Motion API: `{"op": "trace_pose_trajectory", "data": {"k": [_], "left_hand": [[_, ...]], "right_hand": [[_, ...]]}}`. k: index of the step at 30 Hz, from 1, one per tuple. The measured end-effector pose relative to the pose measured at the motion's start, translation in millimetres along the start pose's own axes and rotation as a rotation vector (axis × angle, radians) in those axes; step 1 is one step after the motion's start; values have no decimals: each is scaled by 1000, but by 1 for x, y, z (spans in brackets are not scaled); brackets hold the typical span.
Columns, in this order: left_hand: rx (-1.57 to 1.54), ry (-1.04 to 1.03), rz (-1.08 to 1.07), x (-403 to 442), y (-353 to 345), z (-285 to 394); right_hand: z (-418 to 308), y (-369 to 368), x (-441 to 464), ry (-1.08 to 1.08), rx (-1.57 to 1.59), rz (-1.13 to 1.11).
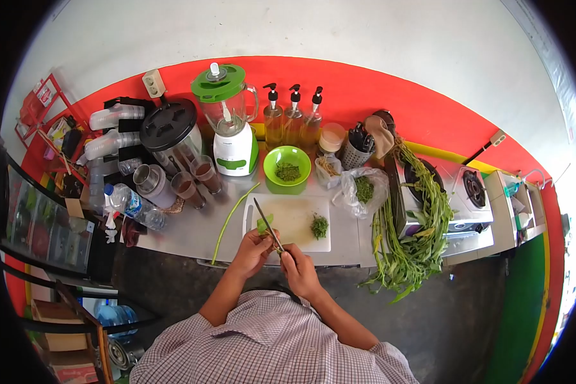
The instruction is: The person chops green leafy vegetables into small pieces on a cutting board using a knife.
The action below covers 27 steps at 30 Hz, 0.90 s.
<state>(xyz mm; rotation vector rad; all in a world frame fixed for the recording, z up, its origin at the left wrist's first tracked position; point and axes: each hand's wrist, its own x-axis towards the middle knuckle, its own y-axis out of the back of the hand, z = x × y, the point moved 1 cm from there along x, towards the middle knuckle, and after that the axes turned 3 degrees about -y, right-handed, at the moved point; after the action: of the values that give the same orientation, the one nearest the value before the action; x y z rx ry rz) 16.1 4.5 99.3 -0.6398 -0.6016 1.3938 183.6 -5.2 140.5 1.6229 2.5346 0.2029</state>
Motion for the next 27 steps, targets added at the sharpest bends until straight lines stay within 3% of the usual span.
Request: {"op": "trace_pose_trajectory", "data": {"k": [12, 18, 20, 27], "left_hand": [[109, -2, -71, 3, -3, 6], [107, -21, 126, 13, 6, -12], [259, 47, 303, 18, 15, -16], [401, 108, 408, 23, 28, -18]], "right_hand": [[-1, 10, -2, 3, -166, 53], [4, 10, 16, -23, -212, 125], [5, 14, 27, -13, -285, 118], [14, 13, 40, 59, -352, 121]]}}
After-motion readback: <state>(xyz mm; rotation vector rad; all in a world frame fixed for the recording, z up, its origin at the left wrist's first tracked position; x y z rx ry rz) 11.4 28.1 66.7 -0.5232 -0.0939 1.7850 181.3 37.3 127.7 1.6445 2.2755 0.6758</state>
